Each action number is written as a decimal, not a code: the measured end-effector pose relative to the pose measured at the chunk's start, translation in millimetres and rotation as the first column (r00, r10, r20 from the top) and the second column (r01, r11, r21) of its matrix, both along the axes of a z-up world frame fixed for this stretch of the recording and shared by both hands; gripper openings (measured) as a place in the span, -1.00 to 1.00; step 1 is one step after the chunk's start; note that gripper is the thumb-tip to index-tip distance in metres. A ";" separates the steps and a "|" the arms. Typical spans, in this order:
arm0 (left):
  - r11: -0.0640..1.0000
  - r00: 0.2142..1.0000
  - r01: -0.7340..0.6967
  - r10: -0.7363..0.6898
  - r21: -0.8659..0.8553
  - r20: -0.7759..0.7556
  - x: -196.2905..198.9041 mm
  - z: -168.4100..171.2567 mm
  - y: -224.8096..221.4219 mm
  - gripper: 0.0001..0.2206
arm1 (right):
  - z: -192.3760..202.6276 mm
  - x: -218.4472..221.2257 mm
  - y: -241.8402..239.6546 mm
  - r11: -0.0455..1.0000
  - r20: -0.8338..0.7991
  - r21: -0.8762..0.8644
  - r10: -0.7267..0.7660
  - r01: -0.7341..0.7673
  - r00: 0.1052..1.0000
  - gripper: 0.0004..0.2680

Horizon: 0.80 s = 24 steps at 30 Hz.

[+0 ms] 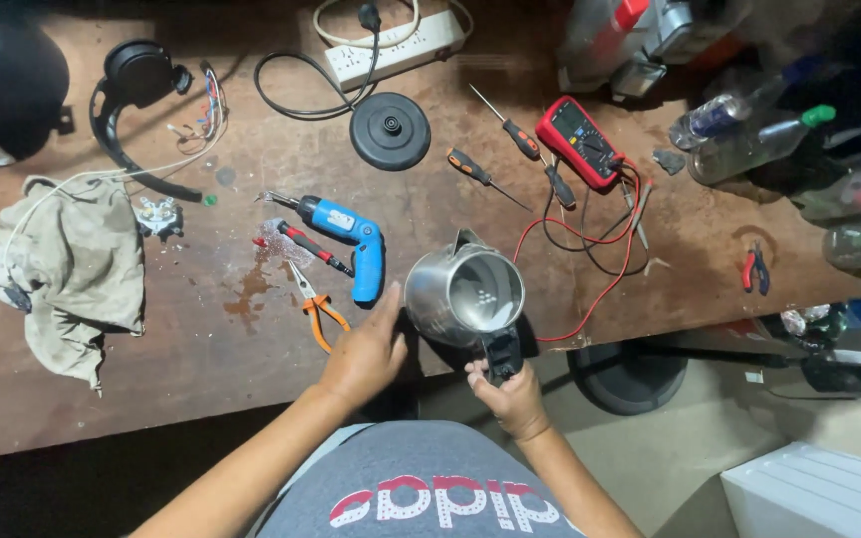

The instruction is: Dismantling an electric kettle to access and remove internal components using an electric screwdriver and pliers.

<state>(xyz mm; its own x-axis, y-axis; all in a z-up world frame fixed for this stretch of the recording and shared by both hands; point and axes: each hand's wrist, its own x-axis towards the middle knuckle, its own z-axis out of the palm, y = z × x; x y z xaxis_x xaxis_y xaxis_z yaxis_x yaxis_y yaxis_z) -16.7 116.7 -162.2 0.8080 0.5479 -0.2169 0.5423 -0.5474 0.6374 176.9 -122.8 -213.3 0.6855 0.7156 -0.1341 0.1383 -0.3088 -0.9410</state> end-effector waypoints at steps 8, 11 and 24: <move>0.991 0.875 -0.018 -0.048 0.130 0.481 124.9 54.6 64.9 -0.52 | -3.6 -6.7 11.6 0.998 -0.050 -0.001 -0.061 0.061 0.997 -0.90; 0.998 0.934 0.038 -0.015 -0.056 0.358 154.0 57.0 63.2 -0.51 | -8.7 -10.1 14.8 0.996 -0.062 -0.029 -0.085 0.084 0.994 -0.89; 0.952 0.966 -0.107 0.168 -0.288 0.195 155.1 55.5 62.7 -0.43 | -27.0 -5.5 23.0 0.992 -0.103 -0.121 -0.029 0.016 0.994 -0.76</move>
<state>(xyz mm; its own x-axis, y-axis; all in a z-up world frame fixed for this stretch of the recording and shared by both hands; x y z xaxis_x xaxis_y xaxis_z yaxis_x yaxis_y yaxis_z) 138.3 179.4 -106.6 0.7726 0.6012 -0.2039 0.4340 -0.2658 0.8608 171.4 -99.7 -240.3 0.6788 0.6746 -0.2902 0.0327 -0.4225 -0.9058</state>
